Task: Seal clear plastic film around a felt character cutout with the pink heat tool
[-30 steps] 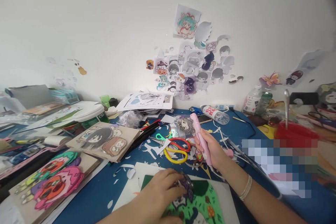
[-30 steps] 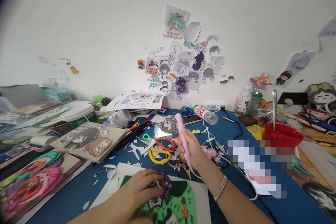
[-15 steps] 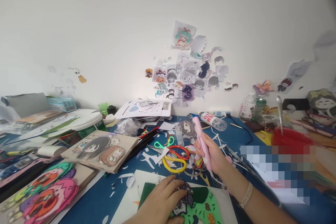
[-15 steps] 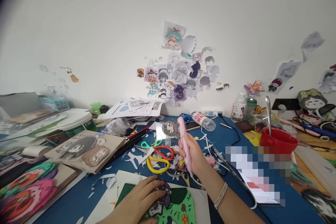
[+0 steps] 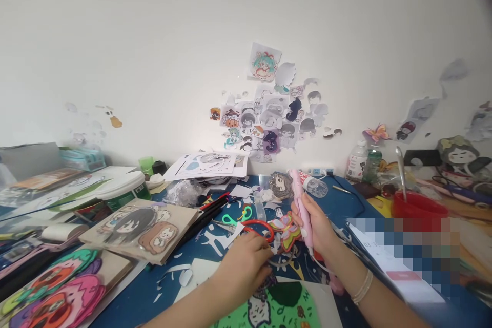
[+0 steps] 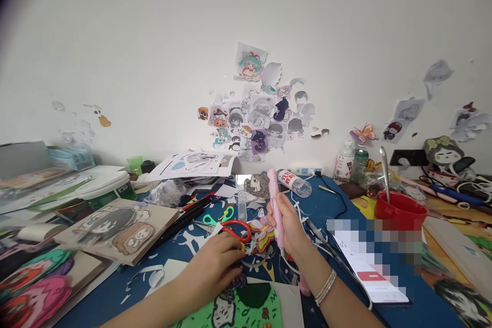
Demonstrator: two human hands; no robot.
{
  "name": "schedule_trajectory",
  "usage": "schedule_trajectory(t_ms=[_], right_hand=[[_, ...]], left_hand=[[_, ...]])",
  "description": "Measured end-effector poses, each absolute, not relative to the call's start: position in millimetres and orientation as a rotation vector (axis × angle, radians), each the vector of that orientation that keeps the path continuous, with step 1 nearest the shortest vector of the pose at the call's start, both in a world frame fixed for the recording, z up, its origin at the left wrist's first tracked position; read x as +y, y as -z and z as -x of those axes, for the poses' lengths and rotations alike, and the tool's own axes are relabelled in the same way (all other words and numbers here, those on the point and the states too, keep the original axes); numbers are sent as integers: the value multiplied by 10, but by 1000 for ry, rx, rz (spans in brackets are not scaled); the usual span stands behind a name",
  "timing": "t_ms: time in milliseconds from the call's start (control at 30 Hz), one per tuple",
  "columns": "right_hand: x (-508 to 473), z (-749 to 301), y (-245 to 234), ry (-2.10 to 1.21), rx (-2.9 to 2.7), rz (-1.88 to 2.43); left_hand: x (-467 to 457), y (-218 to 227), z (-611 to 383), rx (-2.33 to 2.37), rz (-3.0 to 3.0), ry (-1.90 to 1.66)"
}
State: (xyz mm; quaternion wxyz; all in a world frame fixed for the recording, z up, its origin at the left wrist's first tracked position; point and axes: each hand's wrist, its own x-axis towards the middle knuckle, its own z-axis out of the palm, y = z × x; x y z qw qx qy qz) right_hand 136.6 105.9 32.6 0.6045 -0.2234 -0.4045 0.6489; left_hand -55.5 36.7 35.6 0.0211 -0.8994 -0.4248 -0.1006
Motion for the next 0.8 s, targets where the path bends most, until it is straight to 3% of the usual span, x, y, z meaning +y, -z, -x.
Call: schedule_trajectory(t_ms=[267,600,800], right_hand=[[1099,-1330,-276,-1522,-951,541],[1187,-1419,-258,-1570,-898,525],[1176,-1419,-210,-1618,-911,558]], left_hand=[[614,-172,41,-1252,2736,160],[102,-510,424,-1261,2728,406],[-195,-418,848,-1153,2625,-78]])
